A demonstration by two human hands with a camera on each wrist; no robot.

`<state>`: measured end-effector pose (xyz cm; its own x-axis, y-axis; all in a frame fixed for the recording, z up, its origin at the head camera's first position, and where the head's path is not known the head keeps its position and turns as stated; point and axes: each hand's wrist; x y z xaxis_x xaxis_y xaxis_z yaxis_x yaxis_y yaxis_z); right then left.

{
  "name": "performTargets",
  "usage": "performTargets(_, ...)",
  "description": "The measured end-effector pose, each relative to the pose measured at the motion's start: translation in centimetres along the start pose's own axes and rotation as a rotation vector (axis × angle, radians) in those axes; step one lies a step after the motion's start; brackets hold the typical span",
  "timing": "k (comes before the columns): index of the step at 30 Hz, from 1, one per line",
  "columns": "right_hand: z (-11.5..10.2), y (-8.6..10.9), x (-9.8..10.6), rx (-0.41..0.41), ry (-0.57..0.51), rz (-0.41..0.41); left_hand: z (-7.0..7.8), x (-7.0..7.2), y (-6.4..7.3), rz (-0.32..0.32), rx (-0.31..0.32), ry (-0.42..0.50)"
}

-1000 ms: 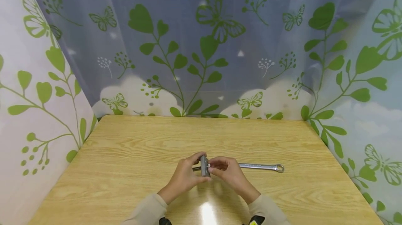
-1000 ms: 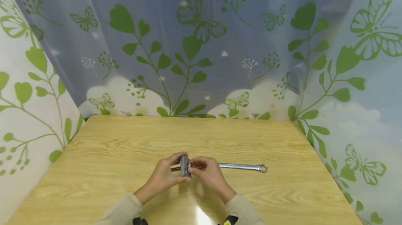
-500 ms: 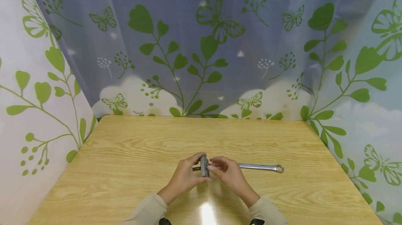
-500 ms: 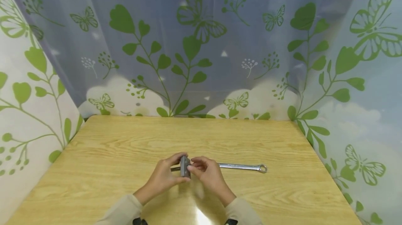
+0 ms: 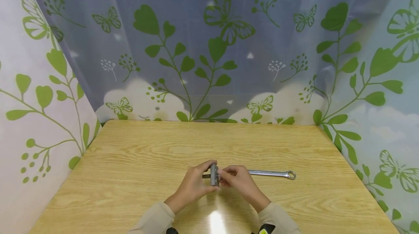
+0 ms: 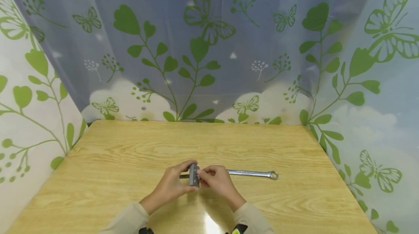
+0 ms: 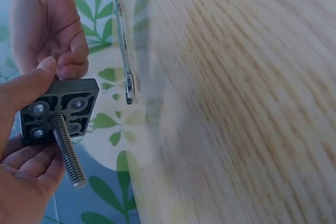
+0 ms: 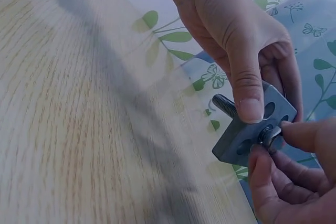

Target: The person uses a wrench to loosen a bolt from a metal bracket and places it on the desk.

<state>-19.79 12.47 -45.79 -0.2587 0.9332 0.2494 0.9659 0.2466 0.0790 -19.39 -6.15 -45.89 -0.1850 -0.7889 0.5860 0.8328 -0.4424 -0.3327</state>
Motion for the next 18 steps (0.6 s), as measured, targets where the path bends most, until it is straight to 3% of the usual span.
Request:
performTargets(10,0.34,0.3,-0.16,0.2,0.066,0.024,-0.18,0.09,0.02,0.022,0.007,0.034)
performTargets(18,0.5,0.28,-0.15,0.184,0.072,0.026,-0.22,0.16,0.04,0.019,0.021,0.051)
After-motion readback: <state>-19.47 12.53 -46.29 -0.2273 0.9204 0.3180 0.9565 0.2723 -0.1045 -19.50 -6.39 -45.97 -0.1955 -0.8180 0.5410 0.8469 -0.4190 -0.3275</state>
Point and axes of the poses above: each hand's wrist, its own y-axis away from the middle knuckle, its own x-axis out of the back of the hand, z = x × y, and after that the axes turned 2 degrees about y, right-handed
